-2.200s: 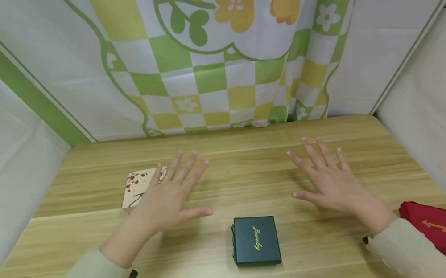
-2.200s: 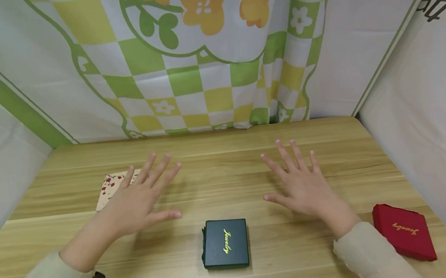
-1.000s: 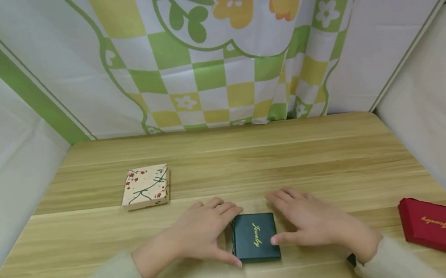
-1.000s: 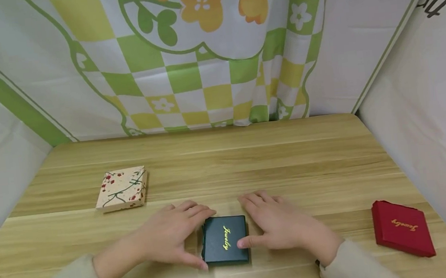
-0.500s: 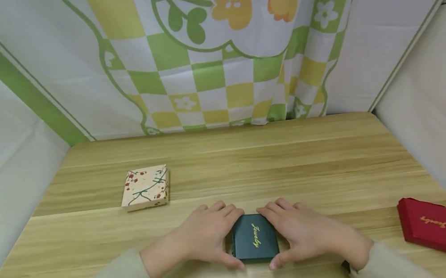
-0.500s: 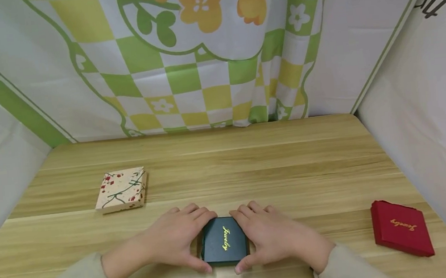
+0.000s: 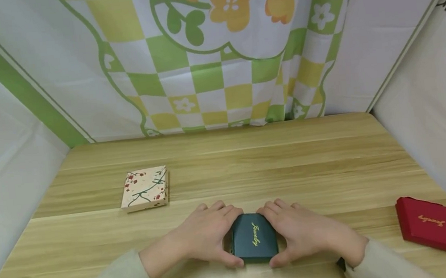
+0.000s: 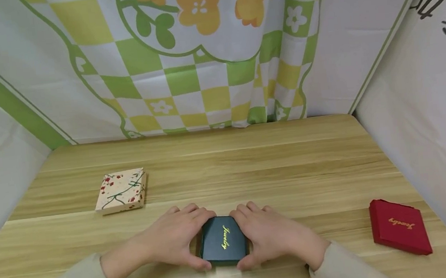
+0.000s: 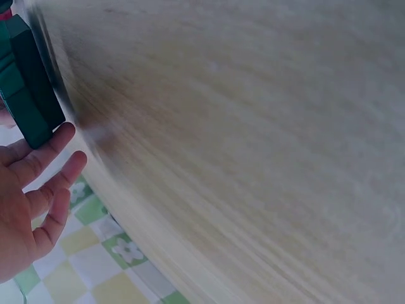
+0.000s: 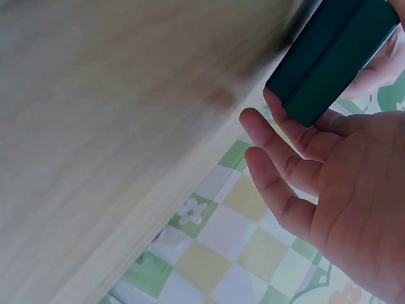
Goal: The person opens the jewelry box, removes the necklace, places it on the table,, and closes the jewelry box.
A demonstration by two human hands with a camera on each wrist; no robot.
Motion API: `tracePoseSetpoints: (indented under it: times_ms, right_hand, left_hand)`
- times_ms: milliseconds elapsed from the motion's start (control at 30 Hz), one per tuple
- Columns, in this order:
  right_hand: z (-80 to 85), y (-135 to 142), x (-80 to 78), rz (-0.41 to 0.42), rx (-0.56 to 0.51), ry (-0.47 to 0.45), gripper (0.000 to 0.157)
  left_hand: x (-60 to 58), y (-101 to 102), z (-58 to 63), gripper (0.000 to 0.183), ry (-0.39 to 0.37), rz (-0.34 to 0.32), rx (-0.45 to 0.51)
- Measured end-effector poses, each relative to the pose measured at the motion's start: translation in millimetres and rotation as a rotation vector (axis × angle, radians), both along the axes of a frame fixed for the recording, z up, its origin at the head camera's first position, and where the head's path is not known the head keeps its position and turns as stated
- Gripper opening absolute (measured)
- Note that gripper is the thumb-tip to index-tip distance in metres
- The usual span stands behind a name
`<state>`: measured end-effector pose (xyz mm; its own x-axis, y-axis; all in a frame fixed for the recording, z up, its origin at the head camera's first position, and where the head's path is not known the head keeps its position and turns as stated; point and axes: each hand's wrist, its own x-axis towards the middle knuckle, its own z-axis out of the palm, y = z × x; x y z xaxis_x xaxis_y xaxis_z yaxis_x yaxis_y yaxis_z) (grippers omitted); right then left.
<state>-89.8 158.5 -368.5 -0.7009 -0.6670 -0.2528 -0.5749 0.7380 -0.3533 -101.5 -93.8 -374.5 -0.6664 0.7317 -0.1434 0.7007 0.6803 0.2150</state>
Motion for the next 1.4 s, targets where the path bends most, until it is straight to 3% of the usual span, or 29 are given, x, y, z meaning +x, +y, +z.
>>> tracePoseSetpoints:
  times_ms: [767, 1167, 1400]
  right_hand:
    - [20.4, 7, -11.4, -0.008, -0.231, 0.093, 0.086]
    - [30.2, 8, -22.6, -0.027, -0.373, 0.041, 0.087]
    - [36.7, 6, -30.5, -0.023, -0.404, 0.059, 0.087]
  left_hand:
    - [-4.4, -7, 22.9, 0.099, 0.008, 0.111, 0.157]
    - [-10.0, -10, 33.6, 0.099, 0.031, 0.188, 0.261]
    - [-14.2, -14, 36.9, 0.103, 0.016, 0.235, 0.326]
